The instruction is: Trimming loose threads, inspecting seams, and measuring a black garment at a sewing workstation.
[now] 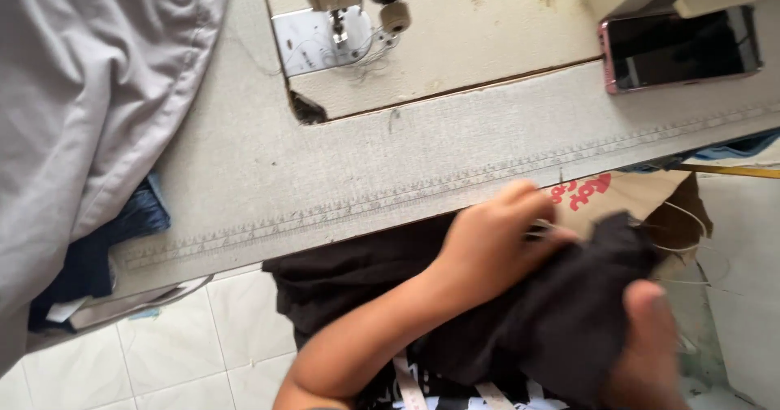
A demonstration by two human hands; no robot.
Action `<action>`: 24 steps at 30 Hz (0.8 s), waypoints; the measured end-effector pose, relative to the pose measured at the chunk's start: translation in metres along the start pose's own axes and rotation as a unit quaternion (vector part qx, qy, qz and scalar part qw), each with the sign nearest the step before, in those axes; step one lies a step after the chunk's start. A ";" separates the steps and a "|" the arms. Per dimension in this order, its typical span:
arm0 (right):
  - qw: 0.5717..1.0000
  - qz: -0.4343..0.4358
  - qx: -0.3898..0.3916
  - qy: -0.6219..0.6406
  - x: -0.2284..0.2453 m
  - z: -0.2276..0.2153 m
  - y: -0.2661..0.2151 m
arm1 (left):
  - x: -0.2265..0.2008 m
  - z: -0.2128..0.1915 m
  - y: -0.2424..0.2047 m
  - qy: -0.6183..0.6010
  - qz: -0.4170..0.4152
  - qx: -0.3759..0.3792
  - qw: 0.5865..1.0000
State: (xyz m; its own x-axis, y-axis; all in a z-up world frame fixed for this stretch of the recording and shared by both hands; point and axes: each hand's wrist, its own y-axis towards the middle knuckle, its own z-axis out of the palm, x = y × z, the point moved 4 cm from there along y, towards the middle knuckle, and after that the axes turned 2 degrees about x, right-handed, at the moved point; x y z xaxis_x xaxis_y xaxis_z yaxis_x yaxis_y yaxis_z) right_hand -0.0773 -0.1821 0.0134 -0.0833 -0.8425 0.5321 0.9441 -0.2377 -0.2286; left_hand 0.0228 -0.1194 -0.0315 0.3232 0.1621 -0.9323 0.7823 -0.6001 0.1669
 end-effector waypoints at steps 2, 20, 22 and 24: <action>0.941 0.008 -0.156 -0.299 0.005 -0.090 0.004 | -0.014 -0.038 -0.017 -0.028 -0.002 -0.059 0.998; 0.946 0.315 0.000 -0.079 -0.071 -0.106 0.045 | 0.064 -0.068 -0.141 -0.522 -0.271 -0.152 0.794; 0.934 0.348 0.015 -0.081 -0.070 -0.092 0.044 | 0.051 -0.078 -0.138 -0.476 -0.288 -0.116 0.823; 0.945 0.312 0.030 -0.096 -0.064 -0.082 0.050 | 0.030 -0.099 -0.129 -0.085 -0.183 -0.094 0.975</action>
State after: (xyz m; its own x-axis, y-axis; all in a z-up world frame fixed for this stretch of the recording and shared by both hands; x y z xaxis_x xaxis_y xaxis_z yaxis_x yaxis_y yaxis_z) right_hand -0.0513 -0.1798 -0.0984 0.5492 -0.7053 0.4483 0.8071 0.3085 -0.5035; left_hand -0.0158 0.0398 -0.0490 -0.0770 0.1967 -0.9774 0.9180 -0.3686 -0.1465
